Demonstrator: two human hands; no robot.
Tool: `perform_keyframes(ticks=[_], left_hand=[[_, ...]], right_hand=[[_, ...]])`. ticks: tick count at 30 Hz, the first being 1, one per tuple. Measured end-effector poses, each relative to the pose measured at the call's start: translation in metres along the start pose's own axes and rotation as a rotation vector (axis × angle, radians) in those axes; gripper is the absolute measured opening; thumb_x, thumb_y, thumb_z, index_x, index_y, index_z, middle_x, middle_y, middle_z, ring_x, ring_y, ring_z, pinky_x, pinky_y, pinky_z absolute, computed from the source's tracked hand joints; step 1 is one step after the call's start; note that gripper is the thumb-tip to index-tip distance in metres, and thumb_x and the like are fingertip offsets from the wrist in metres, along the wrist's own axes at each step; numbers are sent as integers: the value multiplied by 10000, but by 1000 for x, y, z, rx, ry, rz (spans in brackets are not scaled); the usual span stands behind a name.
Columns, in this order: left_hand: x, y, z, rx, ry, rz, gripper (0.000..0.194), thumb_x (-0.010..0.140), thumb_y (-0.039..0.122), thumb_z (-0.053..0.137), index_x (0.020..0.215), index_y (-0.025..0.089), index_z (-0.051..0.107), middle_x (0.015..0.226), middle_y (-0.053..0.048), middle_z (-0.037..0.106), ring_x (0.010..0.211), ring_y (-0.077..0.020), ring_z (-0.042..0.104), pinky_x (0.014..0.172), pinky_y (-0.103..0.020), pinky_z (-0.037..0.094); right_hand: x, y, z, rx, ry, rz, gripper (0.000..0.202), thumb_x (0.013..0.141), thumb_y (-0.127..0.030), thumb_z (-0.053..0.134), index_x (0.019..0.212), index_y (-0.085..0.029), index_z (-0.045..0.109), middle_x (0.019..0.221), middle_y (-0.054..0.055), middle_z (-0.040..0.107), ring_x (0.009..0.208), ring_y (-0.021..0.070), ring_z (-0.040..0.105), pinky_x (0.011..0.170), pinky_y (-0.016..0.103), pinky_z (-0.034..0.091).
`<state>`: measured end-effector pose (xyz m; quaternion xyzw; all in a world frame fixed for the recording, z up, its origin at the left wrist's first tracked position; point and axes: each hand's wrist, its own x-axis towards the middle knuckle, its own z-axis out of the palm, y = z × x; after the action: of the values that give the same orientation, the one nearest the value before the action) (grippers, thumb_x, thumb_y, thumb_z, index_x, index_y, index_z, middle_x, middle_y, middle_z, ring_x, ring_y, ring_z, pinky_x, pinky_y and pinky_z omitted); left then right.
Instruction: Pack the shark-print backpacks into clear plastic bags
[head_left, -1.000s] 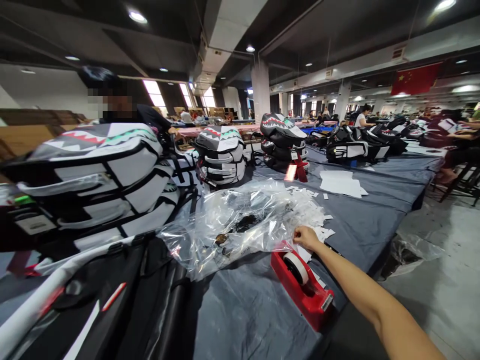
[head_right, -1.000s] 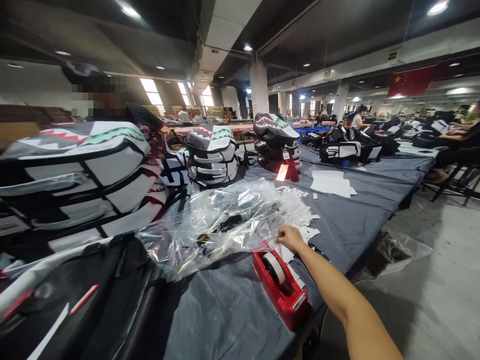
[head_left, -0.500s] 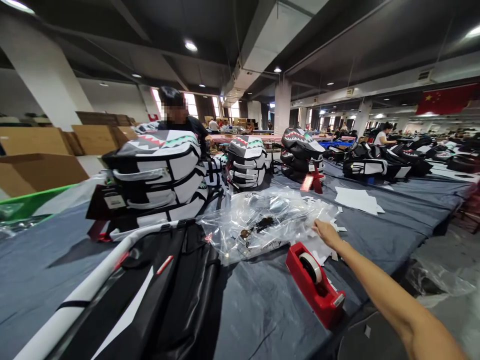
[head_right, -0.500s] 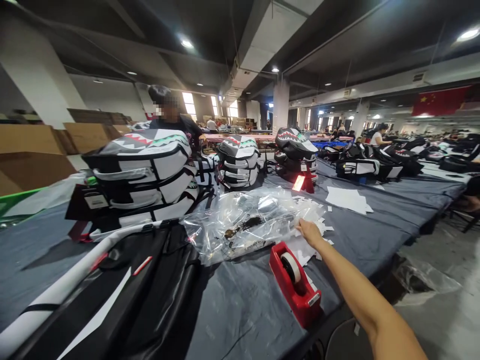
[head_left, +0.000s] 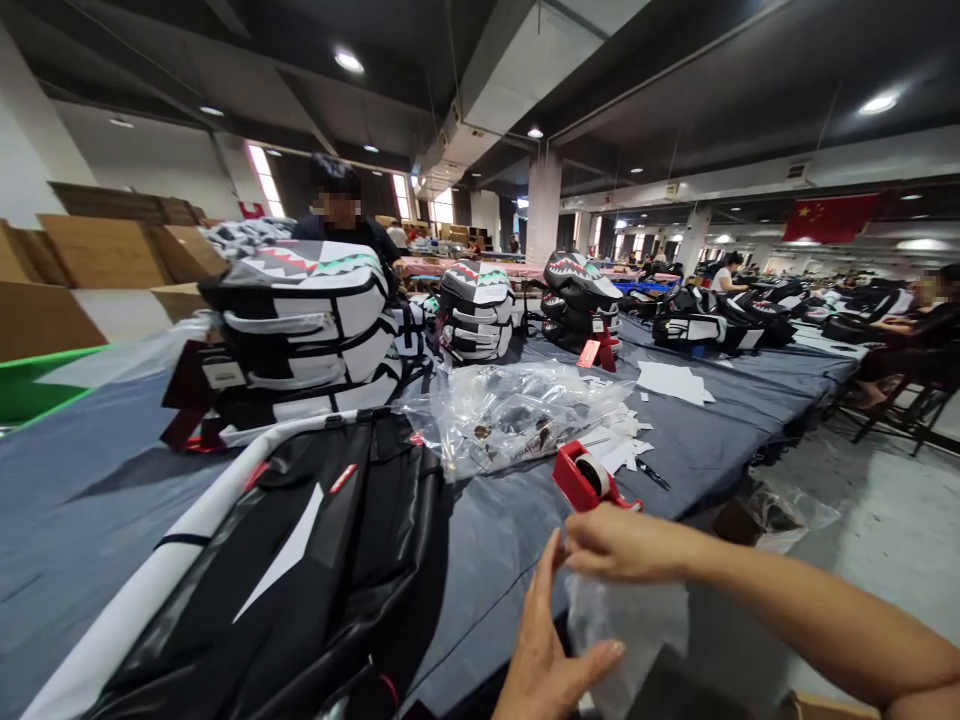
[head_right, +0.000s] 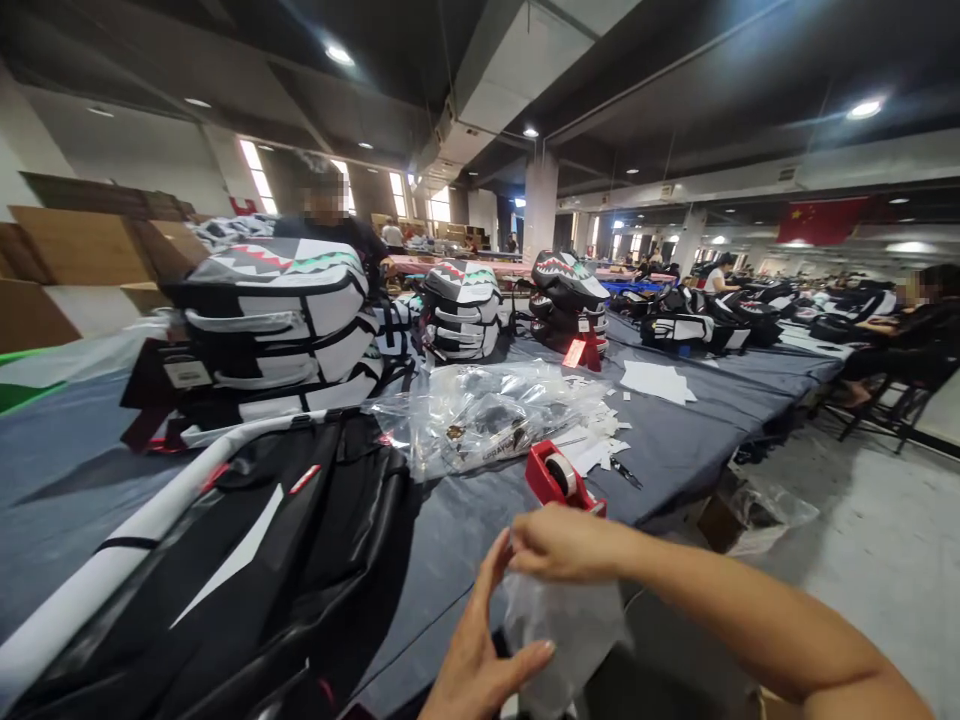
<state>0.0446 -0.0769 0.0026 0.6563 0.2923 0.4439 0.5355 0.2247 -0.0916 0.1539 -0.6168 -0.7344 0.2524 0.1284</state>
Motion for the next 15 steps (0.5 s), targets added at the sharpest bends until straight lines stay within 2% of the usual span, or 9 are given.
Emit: perform_keyframes(ticks=[2,3,5,6,8,10,12,13,15], left_hand=[[5,-6,17,-179,-112,-128,850,647,707,779,1258,126,673,1165,-163,740,1086,-321,690,959,-406,553],[3,-9,19,-230,-132,-194,766,684,715,747,1162,117,717,1038,-143,769,966,-294,715,874,-366,571],[-5,-16,11,-248,-84,-277,675,682,718,748,1000,123,758,839,-92,769,774,-247,705,729,-308,563],[-10,-18,4,-238,-32,-298,650,662,704,772,963,128,760,803,-76,763,739,-236,695,699,-294,555],[-18,-19,-12,-232,62,-333,625,634,655,817,977,136,752,820,-65,764,751,-235,699,697,-285,554],[-21,-16,-24,-258,105,-363,649,614,616,848,1034,134,733,872,-74,769,787,-239,706,719,-291,560],[-19,-12,-32,-303,142,-367,690,622,605,850,1112,141,703,948,-84,766,831,-233,703,744,-289,557],[-16,-10,-35,-319,182,-360,686,647,615,831,1132,149,692,980,-84,760,847,-224,696,753,-283,552],[-12,-7,-41,-307,280,-331,609,725,649,760,1075,154,699,963,-71,741,854,-199,665,747,-258,530]], right_hand=[[6,-1,25,66,0,58,135,841,-282,711,833,-189,613,649,-56,536,583,92,464,534,216,283],[8,5,32,123,17,101,243,771,-334,798,872,-191,629,637,-68,535,574,91,469,525,213,282],[11,20,40,284,32,181,539,556,-444,936,934,-191,648,617,-89,533,554,88,459,506,208,279],[12,27,42,379,20,213,633,459,-483,962,923,-184,652,609,-93,534,549,87,453,501,207,282],[16,37,51,573,4,253,675,371,-557,955,824,-167,641,604,-84,542,560,90,460,517,211,315],[24,37,64,749,63,266,648,400,-613,925,751,-162,620,631,-64,571,599,104,498,571,225,371],[33,32,78,862,145,232,602,467,-604,912,742,-166,605,663,-56,593,634,111,527,620,234,399],[37,28,83,893,152,199,577,493,-582,913,748,-169,601,668,-57,595,640,112,533,631,235,401],[43,23,91,911,84,127,533,538,-547,912,767,-172,610,676,-54,603,649,119,545,638,238,408]])
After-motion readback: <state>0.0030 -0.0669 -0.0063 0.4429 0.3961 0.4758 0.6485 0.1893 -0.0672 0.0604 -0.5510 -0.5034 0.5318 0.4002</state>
